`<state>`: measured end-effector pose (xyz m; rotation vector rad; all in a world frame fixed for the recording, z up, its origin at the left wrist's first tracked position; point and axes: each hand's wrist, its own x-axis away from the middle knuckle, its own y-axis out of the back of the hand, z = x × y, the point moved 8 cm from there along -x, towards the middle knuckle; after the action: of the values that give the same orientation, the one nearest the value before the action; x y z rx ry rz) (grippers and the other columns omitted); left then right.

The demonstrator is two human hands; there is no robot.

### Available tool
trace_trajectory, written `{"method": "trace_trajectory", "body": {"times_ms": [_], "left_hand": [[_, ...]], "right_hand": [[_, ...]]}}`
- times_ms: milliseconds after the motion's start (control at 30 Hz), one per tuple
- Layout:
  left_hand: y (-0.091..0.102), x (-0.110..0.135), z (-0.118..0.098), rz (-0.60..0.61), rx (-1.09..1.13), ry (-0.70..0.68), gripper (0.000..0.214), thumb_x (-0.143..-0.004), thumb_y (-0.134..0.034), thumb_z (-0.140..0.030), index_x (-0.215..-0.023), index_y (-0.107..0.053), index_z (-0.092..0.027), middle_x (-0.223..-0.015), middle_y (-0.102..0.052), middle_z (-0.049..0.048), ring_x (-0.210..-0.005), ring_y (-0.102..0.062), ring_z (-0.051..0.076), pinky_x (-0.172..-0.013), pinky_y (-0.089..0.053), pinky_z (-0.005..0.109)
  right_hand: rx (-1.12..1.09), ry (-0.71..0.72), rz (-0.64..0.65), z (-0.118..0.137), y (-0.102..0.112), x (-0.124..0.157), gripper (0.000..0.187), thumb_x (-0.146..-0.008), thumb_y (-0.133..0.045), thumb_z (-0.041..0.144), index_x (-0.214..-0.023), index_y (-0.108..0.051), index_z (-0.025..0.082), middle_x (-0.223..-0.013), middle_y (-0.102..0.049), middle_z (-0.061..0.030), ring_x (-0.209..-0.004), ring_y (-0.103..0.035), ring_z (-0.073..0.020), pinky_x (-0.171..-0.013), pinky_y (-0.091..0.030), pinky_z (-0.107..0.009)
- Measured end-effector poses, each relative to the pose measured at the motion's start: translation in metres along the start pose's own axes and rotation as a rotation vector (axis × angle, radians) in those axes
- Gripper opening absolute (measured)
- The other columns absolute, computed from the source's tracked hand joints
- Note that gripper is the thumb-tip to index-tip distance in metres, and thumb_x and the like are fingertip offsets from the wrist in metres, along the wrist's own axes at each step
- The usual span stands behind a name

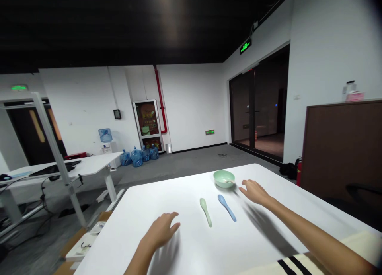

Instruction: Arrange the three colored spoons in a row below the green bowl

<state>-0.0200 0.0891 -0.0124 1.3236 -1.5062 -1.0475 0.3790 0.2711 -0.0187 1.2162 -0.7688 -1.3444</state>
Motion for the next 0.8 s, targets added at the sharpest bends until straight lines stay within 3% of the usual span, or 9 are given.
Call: {"method": "trace_trajectory", "body": {"times_ms": [167, 267, 367, 533, 800], "left_hand": [[-0.003, -0.001, 0.006, 0.01, 0.001, 0.014, 0.056, -0.091, -0.041, -0.052, -0.139, -0.051, -0.025, -0.138, -0.059, 0.0084, -0.126, -0.053, 0.027, -0.105, -0.04, 0.041], [-0.004, -0.002, 0.008, 0.01, 0.013, 0.03, 0.057, -0.091, -0.041, -0.054, -0.139, -0.051, -0.026, -0.139, -0.058, 0.0081, -0.125, -0.053, 0.028, -0.105, -0.041, 0.041], [-0.003, -0.002, 0.008, 0.009, 0.019, 0.033, 0.056, -0.091, -0.042, -0.055, -0.139, -0.051, -0.027, -0.139, -0.058, 0.007, -0.126, -0.053, 0.029, -0.106, -0.04, 0.041], [-0.002, -0.002, 0.006, 0.008, 0.026, 0.038, 0.056, -0.091, -0.042, -0.055, -0.139, -0.051, -0.029, -0.137, -0.06, 0.0063, -0.125, -0.054, 0.029, -0.105, -0.041, 0.042], [0.003, -0.002, 0.001, 0.027, 0.035, 0.047, 0.054, -0.092, -0.041, -0.053, -0.139, -0.051, -0.028, -0.138, -0.059, 0.0073, -0.127, -0.052, 0.027, -0.107, -0.039, 0.042]], "right_hand": [[0.007, -0.032, -0.01, 0.014, 0.01, -0.044, 0.035, -0.087, -0.053, 0.038, -0.109, -0.068, 0.015, -0.114, -0.068, -0.0166, -0.113, -0.06, -0.0284, -0.087, -0.043, -0.031], [0.013, -0.08, 0.018, 0.02, 0.005, -0.07, 0.03, -0.085, -0.053, 0.033, -0.103, -0.071, 0.016, -0.109, -0.07, -0.016, -0.105, -0.064, -0.0269, -0.081, -0.044, -0.03], [0.042, -0.135, 0.068, 0.019, -0.009, -0.09, 0.028, -0.083, -0.054, 0.029, -0.098, -0.072, 0.015, -0.107, -0.07, -0.0171, -0.1, -0.067, -0.0269, -0.076, -0.045, -0.03], [0.081, -0.18, 0.123, 0.007, -0.038, -0.114, 0.033, -0.08, -0.058, 0.028, -0.106, -0.07, 0.012, -0.112, -0.069, -0.0189, -0.102, -0.067, -0.029, -0.074, -0.047, -0.03], [0.106, -0.196, 0.179, -0.001, -0.073, -0.129, 0.045, -0.077, -0.065, 0.036, -0.115, -0.067, 0.012, -0.119, -0.067, -0.0197, -0.106, -0.067, -0.0291, -0.078, -0.05, -0.032]]}}
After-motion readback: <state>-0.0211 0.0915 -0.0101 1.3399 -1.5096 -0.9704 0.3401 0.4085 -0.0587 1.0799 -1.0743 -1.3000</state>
